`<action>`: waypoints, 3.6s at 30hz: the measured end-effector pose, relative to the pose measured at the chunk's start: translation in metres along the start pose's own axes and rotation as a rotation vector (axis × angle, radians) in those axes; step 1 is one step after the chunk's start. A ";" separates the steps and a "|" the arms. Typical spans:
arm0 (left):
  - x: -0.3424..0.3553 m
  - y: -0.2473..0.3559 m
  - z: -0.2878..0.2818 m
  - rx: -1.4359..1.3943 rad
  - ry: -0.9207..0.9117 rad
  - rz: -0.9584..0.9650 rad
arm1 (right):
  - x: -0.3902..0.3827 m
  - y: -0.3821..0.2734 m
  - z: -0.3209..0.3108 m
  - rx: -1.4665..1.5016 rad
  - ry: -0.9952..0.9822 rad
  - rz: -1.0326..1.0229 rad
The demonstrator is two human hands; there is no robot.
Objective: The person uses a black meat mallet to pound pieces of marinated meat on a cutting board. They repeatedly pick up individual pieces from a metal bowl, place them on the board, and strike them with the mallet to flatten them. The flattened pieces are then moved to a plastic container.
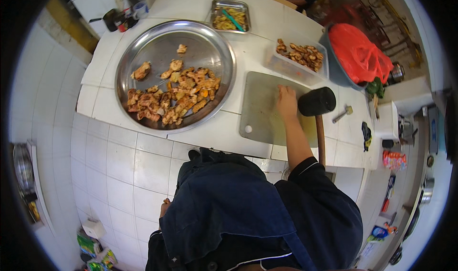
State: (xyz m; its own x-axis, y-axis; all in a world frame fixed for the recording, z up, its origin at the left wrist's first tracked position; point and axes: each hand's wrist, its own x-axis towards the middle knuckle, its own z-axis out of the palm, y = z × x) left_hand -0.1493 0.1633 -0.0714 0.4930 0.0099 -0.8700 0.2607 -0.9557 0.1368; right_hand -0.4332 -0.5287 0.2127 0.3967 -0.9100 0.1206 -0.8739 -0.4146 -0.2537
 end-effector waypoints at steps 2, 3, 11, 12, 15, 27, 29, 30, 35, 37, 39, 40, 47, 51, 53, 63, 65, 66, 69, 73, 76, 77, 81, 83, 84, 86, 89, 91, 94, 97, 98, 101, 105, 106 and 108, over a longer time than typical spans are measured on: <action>0.004 0.017 -0.010 0.056 -0.008 0.031 | -0.026 0.016 0.004 0.080 -0.041 0.088; 0.002 0.030 -0.013 0.075 -0.012 0.049 | -0.037 0.018 -0.001 0.153 0.007 0.014; -0.091 0.197 -0.044 -0.036 -0.065 0.166 | -0.095 0.058 -0.091 0.043 0.553 0.285; -0.089 0.208 -0.042 -0.043 -0.105 0.192 | -0.098 0.071 -0.091 0.027 0.476 0.384; -0.036 0.205 -0.038 0.006 -0.198 0.434 | -0.089 0.119 -0.077 0.100 0.175 0.588; -0.056 0.222 -0.007 -0.083 -0.205 0.250 | -0.073 0.111 -0.100 0.643 -0.089 0.603; -0.049 0.208 -0.005 -0.143 -0.257 0.259 | -0.080 0.083 -0.124 0.761 -0.012 0.539; -0.053 0.204 -0.008 -0.107 -0.237 0.250 | -0.083 0.066 -0.137 0.788 0.023 0.510; -0.088 0.191 -0.031 -0.019 -0.192 0.231 | -0.084 0.004 -0.196 0.683 0.113 0.230; -0.088 0.189 -0.032 -0.021 -0.187 0.229 | -0.085 -0.022 -0.203 0.821 0.142 0.150; -0.079 0.189 -0.027 -0.079 -0.200 0.228 | -0.086 -0.031 -0.192 0.864 0.153 0.109; -0.074 0.190 -0.024 -0.106 -0.203 0.224 | -0.088 -0.024 -0.170 0.843 0.149 0.110; -0.041 0.174 -0.009 -0.067 -0.240 0.327 | -0.094 0.030 -0.090 0.644 -0.162 0.150; -0.078 0.173 -0.016 -0.145 -0.208 0.117 | -0.077 0.011 -0.148 0.564 -0.149 0.367; -0.061 0.156 -0.017 -0.131 -0.194 0.137 | -0.072 0.024 -0.148 0.559 -0.042 0.358; -0.075 0.166 -0.019 -0.136 -0.133 0.155 | -0.074 0.081 -0.081 0.558 -0.104 0.700; -0.062 0.164 -0.015 -0.204 -0.167 0.131 | -0.076 0.081 -0.082 0.575 -0.087 0.627; -0.052 0.161 -0.013 -0.223 -0.182 0.151 | -0.074 0.081 -0.084 0.546 -0.111 0.601; -0.049 0.168 -0.011 -0.217 -0.186 0.187 | -0.067 0.081 -0.083 0.310 -0.143 0.422; -0.077 0.193 -0.013 -0.148 -0.148 0.178 | -0.058 0.092 -0.072 0.186 -0.202 0.358; -0.069 0.183 -0.011 -0.144 -0.100 0.185 | -0.056 0.079 -0.082 0.325 -0.287 0.464; -0.064 0.183 -0.006 -0.130 -0.081 0.196 | -0.058 0.088 -0.078 0.310 -0.220 0.423; -0.074 0.177 -0.007 -0.082 -0.110 0.183 | -0.073 0.075 -0.075 -0.087 0.196 0.213; -0.057 0.158 -0.005 -0.180 -0.102 0.172 | -0.079 0.032 -0.103 -0.108 0.284 0.186; -0.059 0.156 -0.005 -0.217 -0.116 0.163 | -0.082 0.013 -0.115 0.044 0.219 0.223; -0.069 0.163 -0.009 -0.273 -0.159 0.153 | -0.087 -0.002 -0.105 0.178 0.123 0.132; -0.075 0.167 -0.013 -0.071 -0.107 0.110 | -0.086 -0.005 -0.043 0.101 0.101 -0.177; -0.091 0.182 -0.016 -0.105 -0.108 0.120 | -0.090 -0.010 -0.028 0.021 -0.017 -0.114; -0.046 0.147 -0.016 -0.173 -0.135 0.338 | -0.090 -0.023 -0.022 -0.019 -0.150 -0.028; -0.029 0.132 -0.015 -0.180 -0.167 0.358 | -0.089 -0.030 -0.023 0.012 -0.183 0.048; -0.036 0.137 -0.015 -0.165 -0.166 0.313 | -0.087 -0.032 -0.023 0.029 -0.177 0.070; -0.075 0.150 -0.018 -0.180 -0.128 0.165 | -0.075 -0.045 -0.025 0.148 -0.163 0.031; -0.079 0.128 -0.019 -0.174 -0.099 0.104 | -0.051 -0.113 -0.056 0.495 -0.034 -0.164; -0.081 0.123 -0.018 -0.094 -0.067 0.208 | -0.043 -0.130 -0.063 0.554 -0.007 -0.192; -0.045 0.088 -0.016 -0.107 -0.070 0.275 | -0.030 -0.163 -0.081 0.715 -0.067 -0.216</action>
State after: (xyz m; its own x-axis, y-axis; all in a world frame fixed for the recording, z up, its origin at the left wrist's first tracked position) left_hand -0.1353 0.0835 -0.0132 0.4995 -0.2687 -0.8236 0.2135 -0.8831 0.4177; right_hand -0.3253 -0.4332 0.3282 0.5752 -0.7968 0.1852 -0.3879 -0.4650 -0.7958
